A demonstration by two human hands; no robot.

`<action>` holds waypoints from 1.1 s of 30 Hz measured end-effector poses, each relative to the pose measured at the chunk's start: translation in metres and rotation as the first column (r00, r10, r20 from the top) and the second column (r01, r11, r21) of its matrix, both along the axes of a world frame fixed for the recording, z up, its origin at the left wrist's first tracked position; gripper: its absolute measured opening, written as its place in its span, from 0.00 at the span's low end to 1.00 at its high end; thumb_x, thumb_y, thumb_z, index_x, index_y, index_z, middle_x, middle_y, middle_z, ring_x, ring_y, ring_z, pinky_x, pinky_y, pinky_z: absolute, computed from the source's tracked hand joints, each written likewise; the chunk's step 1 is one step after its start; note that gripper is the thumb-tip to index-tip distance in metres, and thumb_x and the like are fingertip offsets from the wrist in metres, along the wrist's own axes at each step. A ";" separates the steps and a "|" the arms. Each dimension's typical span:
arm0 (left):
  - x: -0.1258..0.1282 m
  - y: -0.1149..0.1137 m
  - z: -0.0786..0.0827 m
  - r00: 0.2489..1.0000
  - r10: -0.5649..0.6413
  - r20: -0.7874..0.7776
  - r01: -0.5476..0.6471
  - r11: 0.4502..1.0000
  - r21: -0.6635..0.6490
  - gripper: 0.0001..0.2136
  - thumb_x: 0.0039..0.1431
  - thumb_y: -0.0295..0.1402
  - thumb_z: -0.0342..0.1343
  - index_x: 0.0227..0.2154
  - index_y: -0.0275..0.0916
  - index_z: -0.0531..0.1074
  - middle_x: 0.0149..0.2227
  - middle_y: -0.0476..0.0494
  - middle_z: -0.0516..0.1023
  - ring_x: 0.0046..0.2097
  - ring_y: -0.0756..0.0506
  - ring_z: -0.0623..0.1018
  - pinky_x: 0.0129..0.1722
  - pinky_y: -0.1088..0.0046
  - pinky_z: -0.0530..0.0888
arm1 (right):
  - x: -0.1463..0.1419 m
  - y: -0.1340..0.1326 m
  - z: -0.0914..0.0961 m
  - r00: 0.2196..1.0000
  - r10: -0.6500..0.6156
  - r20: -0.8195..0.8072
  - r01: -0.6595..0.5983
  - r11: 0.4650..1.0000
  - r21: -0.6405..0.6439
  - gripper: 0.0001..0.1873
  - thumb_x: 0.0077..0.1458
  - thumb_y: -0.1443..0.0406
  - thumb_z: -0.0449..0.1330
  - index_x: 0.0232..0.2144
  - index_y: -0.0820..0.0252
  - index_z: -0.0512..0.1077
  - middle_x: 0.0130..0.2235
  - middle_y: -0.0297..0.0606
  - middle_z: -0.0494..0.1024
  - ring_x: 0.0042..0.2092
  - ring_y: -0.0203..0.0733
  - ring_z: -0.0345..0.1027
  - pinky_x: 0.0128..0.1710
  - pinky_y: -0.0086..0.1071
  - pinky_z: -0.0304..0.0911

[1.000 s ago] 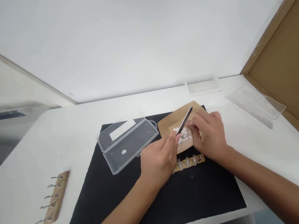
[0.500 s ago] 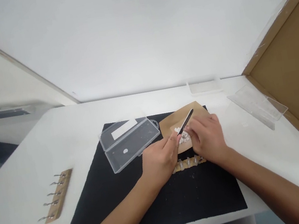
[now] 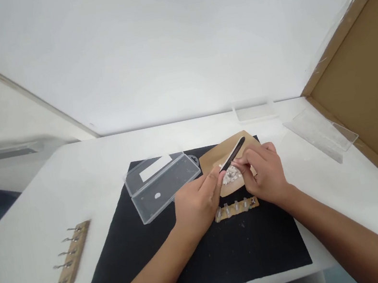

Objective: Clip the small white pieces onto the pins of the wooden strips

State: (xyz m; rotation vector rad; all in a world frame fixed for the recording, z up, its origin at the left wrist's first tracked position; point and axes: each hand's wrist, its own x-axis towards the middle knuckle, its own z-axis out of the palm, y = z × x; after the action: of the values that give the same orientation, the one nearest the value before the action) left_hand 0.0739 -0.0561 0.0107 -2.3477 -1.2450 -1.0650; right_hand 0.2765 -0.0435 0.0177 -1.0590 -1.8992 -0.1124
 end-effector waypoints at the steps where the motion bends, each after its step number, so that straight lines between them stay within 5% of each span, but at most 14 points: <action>1: -0.001 0.001 0.000 1.000 0.010 -0.003 -0.010 1.000 -0.016 0.11 0.76 0.34 0.53 0.44 0.37 0.80 0.24 0.50 0.78 0.25 0.50 0.76 0.27 0.71 0.60 | 0.003 0.001 -0.002 1.000 0.016 -0.018 -0.016 1.000 0.020 0.12 0.66 0.70 0.64 0.33 0.55 0.64 0.28 0.29 0.75 0.29 0.36 0.69 0.38 0.39 0.54; 5: -0.010 0.008 -0.001 0.989 0.139 -0.041 -0.144 0.977 -0.157 0.14 0.77 0.37 0.51 0.42 0.41 0.81 0.28 0.47 0.83 0.29 0.47 0.80 0.27 0.71 0.60 | 0.011 0.005 -0.007 0.999 0.043 -0.006 -0.043 0.994 0.099 0.13 0.65 0.71 0.66 0.34 0.55 0.65 0.29 0.28 0.78 0.30 0.37 0.72 0.38 0.40 0.55; 11: -0.025 0.018 0.007 0.909 0.383 -0.163 -0.416 0.835 -0.360 0.17 0.76 0.41 0.48 0.41 0.41 0.81 0.33 0.42 0.84 0.31 0.43 0.80 0.26 0.70 0.55 | 0.013 0.002 -0.007 0.999 0.022 0.040 -0.030 0.977 0.210 0.16 0.62 0.69 0.71 0.33 0.55 0.66 0.28 0.26 0.80 0.27 0.34 0.73 0.38 0.39 0.56; 18: -0.041 0.026 0.012 0.842 0.482 -0.240 -0.538 0.780 -0.319 0.16 0.75 0.39 0.49 0.35 0.38 0.78 0.31 0.42 0.80 0.28 0.43 0.77 0.25 0.69 0.51 | 0.018 0.000 -0.005 0.988 0.019 0.151 -0.064 0.952 0.299 0.18 0.57 0.72 0.74 0.32 0.54 0.67 0.29 0.24 0.82 0.26 0.33 0.73 0.36 0.39 0.56; 22: -0.051 0.028 0.013 0.824 0.512 -0.240 -0.561 0.797 -0.223 0.13 0.71 0.31 0.50 0.34 0.36 0.77 0.34 0.37 0.79 0.32 0.40 0.77 0.28 0.68 0.59 | 0.022 -0.007 -0.006 0.972 0.022 0.234 -0.099 0.940 0.325 0.15 0.57 0.72 0.74 0.36 0.52 0.72 0.33 0.21 0.84 0.29 0.32 0.76 0.38 0.39 0.56; 25: -0.047 0.026 0.015 0.890 0.446 -0.089 -0.455 0.873 -0.173 0.09 0.68 0.27 0.51 0.38 0.35 0.78 0.40 0.33 0.79 0.40 0.37 0.79 0.36 0.63 0.68 | 0.021 -0.014 -0.005 0.950 0.023 0.312 -0.140 0.923 0.359 0.15 0.58 0.73 0.72 0.39 0.49 0.74 0.37 0.20 0.85 0.33 0.32 0.79 0.38 0.38 0.56; 28: -0.032 0.018 0.017 0.992 0.063 0.110 -0.040 0.979 -0.198 0.07 0.69 0.27 0.53 0.41 0.37 0.77 0.39 0.38 0.79 0.42 0.40 0.79 0.42 0.63 0.74 | 0.018 -0.019 -0.002 0.943 0.015 0.334 -0.156 0.902 0.402 0.14 0.59 0.74 0.71 0.37 0.50 0.74 0.37 0.21 0.86 0.34 0.32 0.80 0.37 0.37 0.56; 30: -0.022 0.011 0.017 0.949 -0.212 0.232 0.265 0.937 -0.228 0.08 0.70 0.26 0.52 0.44 0.37 0.76 0.40 0.39 0.78 0.43 0.43 0.79 0.43 0.66 0.77 | 0.016 -0.022 0.000 0.940 0.023 0.339 -0.173 0.891 0.419 0.13 0.58 0.74 0.72 0.36 0.52 0.74 0.37 0.22 0.86 0.33 0.32 0.79 0.36 0.37 0.57; 33: -0.012 0.001 0.018 0.878 -0.349 0.328 0.397 0.913 -0.090 0.07 0.68 0.24 0.55 0.44 0.37 0.76 0.39 0.39 0.79 0.41 0.44 0.79 0.40 0.67 0.78 | 0.015 -0.026 0.004 0.936 0.067 0.345 -0.216 0.884 0.415 0.11 0.58 0.72 0.72 0.34 0.54 0.74 0.38 0.25 0.86 0.33 0.31 0.79 0.36 0.36 0.58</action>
State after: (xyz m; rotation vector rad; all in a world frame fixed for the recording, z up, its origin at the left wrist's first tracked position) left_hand 0.0619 -0.0549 0.0290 -2.6958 -1.0141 -1.5573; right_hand 0.2915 -0.0691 0.0214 -0.6046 -2.0954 -0.6442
